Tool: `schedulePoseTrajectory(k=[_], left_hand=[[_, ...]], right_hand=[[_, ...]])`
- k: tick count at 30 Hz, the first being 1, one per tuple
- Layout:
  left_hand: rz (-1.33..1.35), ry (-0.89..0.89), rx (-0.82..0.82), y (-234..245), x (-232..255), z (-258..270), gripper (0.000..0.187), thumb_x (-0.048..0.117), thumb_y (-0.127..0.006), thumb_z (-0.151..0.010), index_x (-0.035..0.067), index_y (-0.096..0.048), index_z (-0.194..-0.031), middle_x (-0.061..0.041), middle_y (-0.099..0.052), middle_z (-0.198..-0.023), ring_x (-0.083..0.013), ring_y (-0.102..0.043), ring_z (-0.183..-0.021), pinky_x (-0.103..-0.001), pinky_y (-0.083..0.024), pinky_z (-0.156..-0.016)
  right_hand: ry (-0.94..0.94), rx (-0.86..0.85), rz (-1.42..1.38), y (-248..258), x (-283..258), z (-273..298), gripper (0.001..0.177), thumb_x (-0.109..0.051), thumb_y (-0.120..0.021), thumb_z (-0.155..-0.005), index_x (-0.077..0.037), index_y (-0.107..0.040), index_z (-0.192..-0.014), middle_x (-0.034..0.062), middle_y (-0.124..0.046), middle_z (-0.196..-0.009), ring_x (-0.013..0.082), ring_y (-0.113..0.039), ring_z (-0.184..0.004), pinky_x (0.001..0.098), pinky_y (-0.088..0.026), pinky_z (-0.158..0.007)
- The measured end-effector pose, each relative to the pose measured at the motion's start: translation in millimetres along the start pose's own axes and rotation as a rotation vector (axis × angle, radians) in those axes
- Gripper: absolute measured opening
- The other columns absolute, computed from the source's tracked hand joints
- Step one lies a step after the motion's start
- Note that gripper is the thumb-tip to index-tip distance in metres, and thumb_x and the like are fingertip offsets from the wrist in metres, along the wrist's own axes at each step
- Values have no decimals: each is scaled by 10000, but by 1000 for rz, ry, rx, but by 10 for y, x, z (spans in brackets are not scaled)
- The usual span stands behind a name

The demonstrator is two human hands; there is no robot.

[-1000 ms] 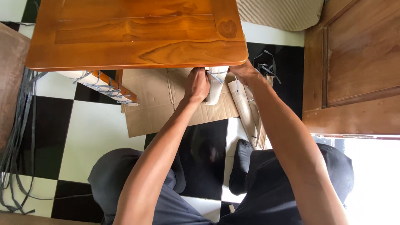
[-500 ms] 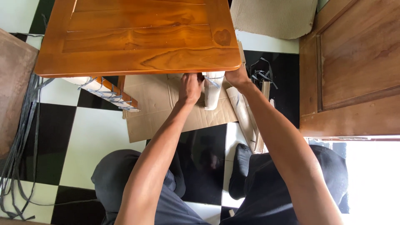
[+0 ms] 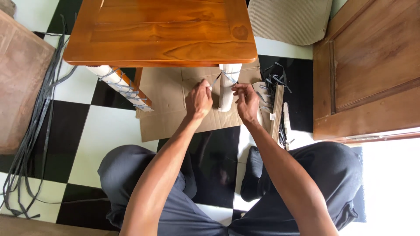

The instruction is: Wrapping wooden stool legs with protective paper and securing them with plastic ties

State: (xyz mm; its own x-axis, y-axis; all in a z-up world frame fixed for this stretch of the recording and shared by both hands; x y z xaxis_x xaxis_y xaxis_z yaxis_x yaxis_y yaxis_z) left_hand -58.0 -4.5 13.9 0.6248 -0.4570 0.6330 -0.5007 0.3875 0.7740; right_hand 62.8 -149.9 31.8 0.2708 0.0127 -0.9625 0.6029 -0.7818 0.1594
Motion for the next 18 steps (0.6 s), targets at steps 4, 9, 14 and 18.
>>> schedulePoseTrajectory(k=[4,9,14,18], left_hand=[[21,-53,-19,-354,-181,29,86,187,-496,-1034,154,-576,-1028,-126,-694,-986,-364,-727,-977,-538,-584,-819],[-2,-44,-9,-71,7,319,83,183,-504,-1038,165,-582,-1015,-95,-703,-971,-320,-737,-942,-506,-597,-795],[35,-103,31,-579,-231,222,166,130,-494,-1069,144,-631,-976,-105,-726,-935,-288,-744,-856,-441,-614,-753],[-21,-168,39,-429,17,455,159,157,-521,-1065,174,-630,-952,-63,-730,-896,-243,-745,-808,-404,-621,-705]], right_hand=[[-19,1,-60,65,-64,76,289,67,-500,-997,-23,-680,-1205,128,-767,-1071,204,-703,-974,281,-599,-768],[-19,49,144,54,-106,103,153,-38,-683,-985,-75,-772,-1105,135,-787,-1020,240,-749,-934,304,-646,-719],[396,72,489,26,-296,164,160,-92,-700,-982,-145,-784,-1108,88,-691,-1103,310,-699,-982,421,-609,-794],[454,-11,505,-26,-106,64,176,-101,-671,-1003,-166,-782,-1123,49,-719,-1069,271,-690,-1013,379,-582,-859]])
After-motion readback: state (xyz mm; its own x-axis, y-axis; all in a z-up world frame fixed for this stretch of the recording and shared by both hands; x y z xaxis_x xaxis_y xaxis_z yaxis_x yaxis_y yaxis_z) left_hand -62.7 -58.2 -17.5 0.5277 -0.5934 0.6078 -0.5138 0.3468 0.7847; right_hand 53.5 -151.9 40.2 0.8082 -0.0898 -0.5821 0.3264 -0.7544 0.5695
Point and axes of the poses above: each hand's wrist, its own z-axis away from the middle knuckle, its own y-axis out of the back of the hand, x = y × z, the point moved 2 cm from there along -z, towards the middle knuckle
